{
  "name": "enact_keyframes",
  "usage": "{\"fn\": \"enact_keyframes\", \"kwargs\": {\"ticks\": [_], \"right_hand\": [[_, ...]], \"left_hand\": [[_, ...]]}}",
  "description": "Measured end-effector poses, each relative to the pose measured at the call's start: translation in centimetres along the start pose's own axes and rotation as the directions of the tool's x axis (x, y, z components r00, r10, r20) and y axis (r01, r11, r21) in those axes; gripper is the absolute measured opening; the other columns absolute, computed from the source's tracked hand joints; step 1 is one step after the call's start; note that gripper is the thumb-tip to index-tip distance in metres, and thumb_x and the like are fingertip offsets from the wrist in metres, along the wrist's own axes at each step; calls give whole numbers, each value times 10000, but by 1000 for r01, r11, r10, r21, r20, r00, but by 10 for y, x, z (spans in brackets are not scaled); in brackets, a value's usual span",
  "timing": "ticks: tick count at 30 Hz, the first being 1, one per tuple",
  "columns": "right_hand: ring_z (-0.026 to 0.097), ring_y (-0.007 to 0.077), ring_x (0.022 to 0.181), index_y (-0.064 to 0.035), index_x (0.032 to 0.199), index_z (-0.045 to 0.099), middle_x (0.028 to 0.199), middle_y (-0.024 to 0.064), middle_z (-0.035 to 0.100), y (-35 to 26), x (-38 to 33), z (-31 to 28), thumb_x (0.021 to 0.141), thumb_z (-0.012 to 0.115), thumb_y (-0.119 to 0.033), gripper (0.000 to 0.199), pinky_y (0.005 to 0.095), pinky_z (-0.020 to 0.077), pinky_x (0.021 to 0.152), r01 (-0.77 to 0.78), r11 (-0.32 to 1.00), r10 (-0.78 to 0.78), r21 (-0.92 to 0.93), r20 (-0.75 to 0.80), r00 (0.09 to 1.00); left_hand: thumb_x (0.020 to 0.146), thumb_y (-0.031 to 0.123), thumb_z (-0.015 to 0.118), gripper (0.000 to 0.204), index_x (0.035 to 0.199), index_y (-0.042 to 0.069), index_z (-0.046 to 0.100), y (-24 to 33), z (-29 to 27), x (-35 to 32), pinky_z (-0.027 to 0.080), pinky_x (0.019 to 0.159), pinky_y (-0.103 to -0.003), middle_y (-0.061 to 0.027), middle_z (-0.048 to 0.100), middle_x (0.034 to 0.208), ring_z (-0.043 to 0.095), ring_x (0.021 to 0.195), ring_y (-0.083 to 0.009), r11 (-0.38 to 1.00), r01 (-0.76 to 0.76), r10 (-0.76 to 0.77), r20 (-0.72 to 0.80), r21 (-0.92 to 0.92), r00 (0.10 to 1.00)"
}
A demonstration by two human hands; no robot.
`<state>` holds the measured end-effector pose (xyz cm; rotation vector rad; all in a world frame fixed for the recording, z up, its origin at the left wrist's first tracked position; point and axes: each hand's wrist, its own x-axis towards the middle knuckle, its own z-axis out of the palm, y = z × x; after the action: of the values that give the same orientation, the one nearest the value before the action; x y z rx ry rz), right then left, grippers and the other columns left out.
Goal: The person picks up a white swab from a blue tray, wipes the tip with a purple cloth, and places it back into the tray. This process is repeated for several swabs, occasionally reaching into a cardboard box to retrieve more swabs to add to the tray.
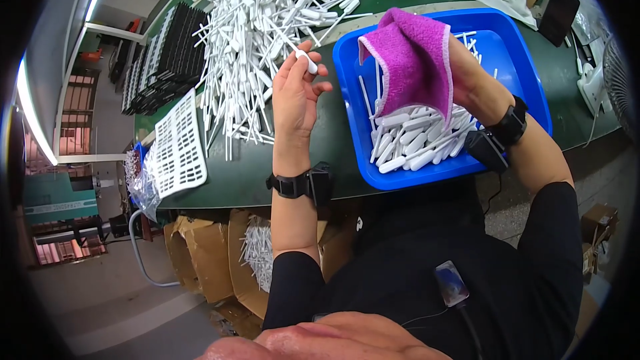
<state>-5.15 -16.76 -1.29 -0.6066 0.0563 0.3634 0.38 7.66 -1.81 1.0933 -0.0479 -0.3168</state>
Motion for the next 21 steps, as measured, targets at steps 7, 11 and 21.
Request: {"fn": "enact_keyframes", "kwargs": {"ticks": [7,11,21], "right_hand": [[646,217,989,20,1263,487,1146,148,623,-1,-1,3,976,472,-298,429,333,545,854,29,999,-32,-44,-91,995],[639,217,1005,28,1269,481,1158,150,616,-4,-3,2,981,460,-303,440,336,548,845,40,999,-39,9,-92,995],[612,221,1068,-1,1330,434,1227,144,578,-5,-3,8,981,444,-339,485,346,519,902,161,973,-179,-164,-103,979]], "left_hand": [[930,141,463,309,1201,1,508,-11,-1,23,310,403,-192,-15,569,822,459,582,-68,997,24,-22,33,-76,999],[920,139,461,309,1193,5,514,-15,-1,16,277,406,-184,-12,574,845,438,589,-58,998,11,-10,1,-56,1000],[935,121,480,247,1142,-7,523,-10,8,13,277,402,-175,-32,609,853,403,529,-35,999,-45,45,63,-5,997]]}}
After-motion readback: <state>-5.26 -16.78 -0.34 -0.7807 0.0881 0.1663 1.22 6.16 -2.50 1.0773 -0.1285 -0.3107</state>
